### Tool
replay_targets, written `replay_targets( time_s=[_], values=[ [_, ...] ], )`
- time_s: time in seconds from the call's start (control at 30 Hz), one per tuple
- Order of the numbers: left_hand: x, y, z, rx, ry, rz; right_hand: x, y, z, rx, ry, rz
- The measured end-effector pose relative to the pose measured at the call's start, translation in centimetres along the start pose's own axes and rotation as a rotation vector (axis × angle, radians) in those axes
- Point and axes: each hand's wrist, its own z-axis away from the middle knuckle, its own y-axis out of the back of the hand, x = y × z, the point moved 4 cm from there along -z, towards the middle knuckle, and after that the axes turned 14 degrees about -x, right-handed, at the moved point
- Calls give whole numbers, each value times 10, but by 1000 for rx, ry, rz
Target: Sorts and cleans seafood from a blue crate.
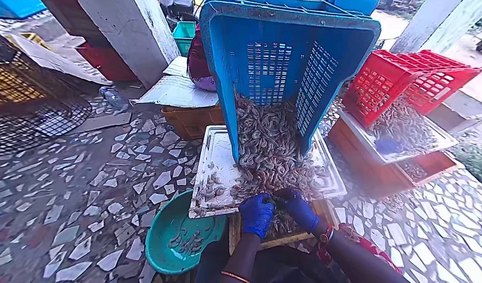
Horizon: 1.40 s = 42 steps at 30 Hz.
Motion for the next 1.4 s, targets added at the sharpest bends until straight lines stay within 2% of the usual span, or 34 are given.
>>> replay_targets(
  time_s=[0.1,0.27,0.33,0.47,0.57,0.67,0.77,0.87,0.93,1.03,1.2,1.27,1.37,1.4],
  values=[
    [-11,3,-6,-44,22,312,-4,7,0,-18,66,-95],
    [-23,9,-10,69,-65,587,-10,25,7,12,113,-153],
    [-23,8,-12,88,-109,608,-7,31,9,-20,68,-114],
    [-14,0,-11,2,-207,592,3,32,11,-78,-13,-45],
    [-6,-10,-9,33,-247,670,12,27,10,-117,-65,-72],
    [2,-22,-7,77,-264,638,9,16,16,-181,-112,-82],
    [9,-30,-2,112,-249,618,7,14,16,-138,-142,158],
    [10,-27,2,85,-255,609,-5,14,20,-153,-50,510],
    [9,-27,3,62,-271,635,-6,13,22,-159,47,611],
    [6,-28,4,63,-289,745,-5,15,23,-166,117,618],
    [-5,-11,-1,182,-294,867,-12,23,29,-336,-90,474],
    [-11,0,-3,238,-275,772,-12,27,30,-333,-94,497],
    [-14,7,0,150,-146,146,-7,34,27,-289,-70,582],
    [-13,2,1,87,-129,64,-5,35,25,-281,-50,639]
  ],
)
